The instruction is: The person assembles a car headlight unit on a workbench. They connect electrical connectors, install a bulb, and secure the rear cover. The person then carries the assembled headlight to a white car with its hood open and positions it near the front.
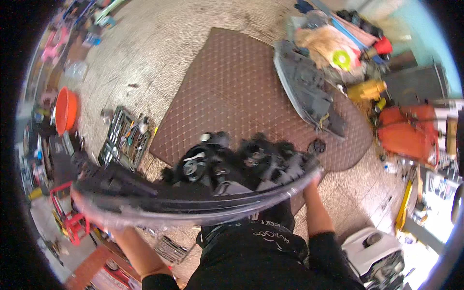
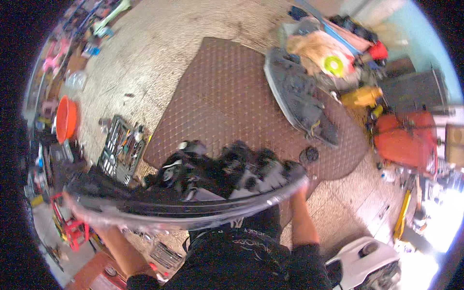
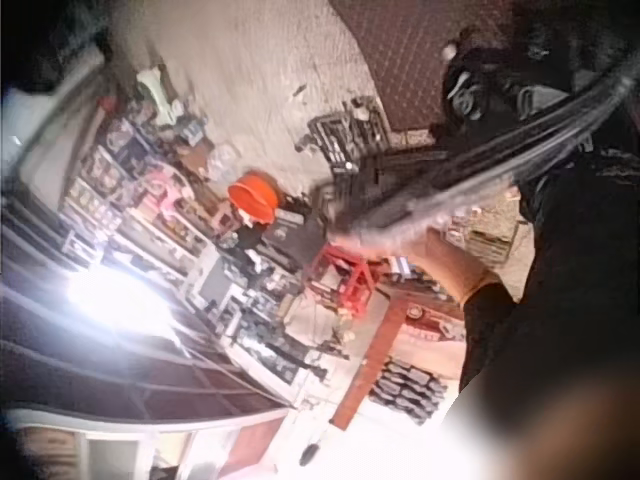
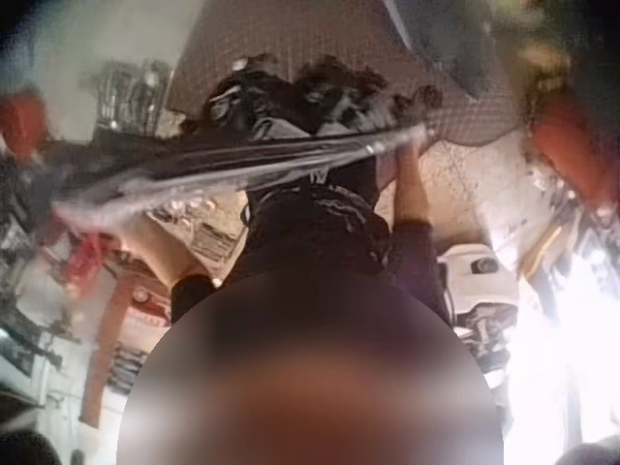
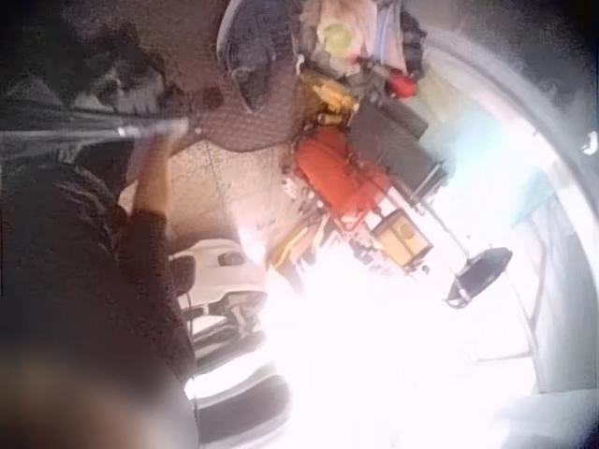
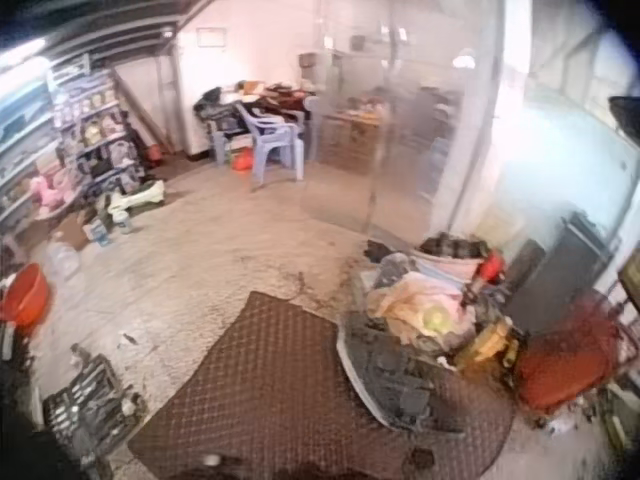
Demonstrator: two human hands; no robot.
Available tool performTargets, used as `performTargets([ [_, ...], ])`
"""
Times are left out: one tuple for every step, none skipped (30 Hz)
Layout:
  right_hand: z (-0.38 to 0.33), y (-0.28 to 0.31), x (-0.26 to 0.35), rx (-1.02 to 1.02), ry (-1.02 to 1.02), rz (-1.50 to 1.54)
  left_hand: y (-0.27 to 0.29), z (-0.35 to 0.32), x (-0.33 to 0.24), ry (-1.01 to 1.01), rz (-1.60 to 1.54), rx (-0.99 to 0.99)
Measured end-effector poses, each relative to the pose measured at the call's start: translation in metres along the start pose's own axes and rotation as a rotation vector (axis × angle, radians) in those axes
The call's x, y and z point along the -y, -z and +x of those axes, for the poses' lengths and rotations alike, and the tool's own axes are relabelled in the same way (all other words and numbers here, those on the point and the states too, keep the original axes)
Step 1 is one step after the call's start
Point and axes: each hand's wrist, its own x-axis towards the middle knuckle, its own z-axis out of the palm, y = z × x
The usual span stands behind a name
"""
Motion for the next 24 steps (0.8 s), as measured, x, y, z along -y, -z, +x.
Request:
performTargets([
  [0.014, -0.013, -0.032, 0.008, -0.002, -0.049, 0.008, -0.004, -0.021, 0.064, -0.049, 0.246],
  [0.024, -0.025, -0.062, -0.04, -0.075, 0.052, 0.016, -0.007, -0.038, 0.132, -0.095, 0.49],
  [0.031, -0.036, -0.094, -0.003, -0.083, 0.029, 0.021, -0.011, -0.042, 0.172, -0.182, 0.716],
  [0.037, -0.049, -0.123, -0.053, -0.143, 0.149, 0.028, -0.014, -0.049, 0.209, -0.2, 0.779],
  [0.044, -0.061, -0.15, -0.135, -0.22, 0.367, 0.033, -0.016, -0.052, 0.146, -0.212, 0.831],
  [0.04, -0.065, -0.176, 0.05, -0.147, 0.291, 0.037, -0.016, -0.055, 0.076, -0.179, 0.946],
  [0.041, -0.067, -0.197, 0.105, -0.156, 0.242, 0.037, -0.01, -0.055, 0.047, -0.175, 1.073],
  [0.042, -0.068, -0.22, 0.157, -0.188, 0.365, 0.035, -0.005, -0.054, 0.059, -0.096, 1.201],
  [0.039, -0.061, -0.238, 0.133, -0.289, 0.525, 0.032, 0.001, -0.05, 0.029, -0.097, 1.311],
  [0.037, -0.057, -0.254, 0.026, -0.352, 0.556, 0.028, 0.004, -0.047, 0.073, -0.097, 1.382],
  [0.038, -0.052, -0.266, -0.089, -0.431, 0.581, 0.023, 0.01, -0.042, 0.054, -0.068, 1.393],
  [0.039, -0.052, -0.278, -0.134, -0.376, 0.534, 0.021, 0.006, -0.039, -0.001, -0.003, 1.305],
  [0.037, -0.047, -0.286, -0.076, -0.375, 0.563, 0.02, 0.002, -0.036, 0.011, 0.009, 1.265],
  [0.038, -0.044, -0.291, -0.069, -0.394, 0.585, 0.016, -0.004, -0.032, 0.026, 0.11, 1.2],
  [0.04, -0.042, -0.293, -0.137, -0.43, 0.591, 0.014, -0.011, -0.031, 0.044, 0.164, 1.148],
  [0.042, -0.041, -0.294, -0.062, -0.387, 0.587, 0.012, -0.018, -0.024, 0.03, 0.147, 1.149],
  [0.044, -0.039, -0.295, -0.071, -0.37, 0.567, 0.01, -0.027, -0.016, 0.017, 0.13, 1.149],
  [0.046, -0.038, -0.295, -0.134, -0.382, 0.546, 0.005, -0.032, -0.013, 0.01, 0.139, 1.136],
  [0.048, -0.036, -0.296, -0.127, -0.374, 0.504, 0.0, -0.036, -0.006, 0.007, 0.107, 1.198],
  [0.051, -0.033, -0.298, -0.176, -0.393, 0.462, -0.006, -0.039, -0.002, 0.012, 0.099, 1.248],
  [0.056, -0.029, -0.3, -0.17, -0.396, 0.441, -0.012, -0.039, 0.003, 0.016, 0.087, 1.302],
  [0.062, -0.026, -0.303, -0.156, -0.394, 0.464, -0.018, -0.04, 0.01, 0.019, 0.07, 1.339],
  [0.068, -0.022, -0.307, -0.087, -0.384, 0.503, -0.022, -0.039, 0.015, 0.022, 0.054, 1.377],
  [0.074, -0.015, -0.308, -0.1, -0.404, 0.52, -0.027, -0.037, 0.021, 0.022, 0.039, 1.396],
])
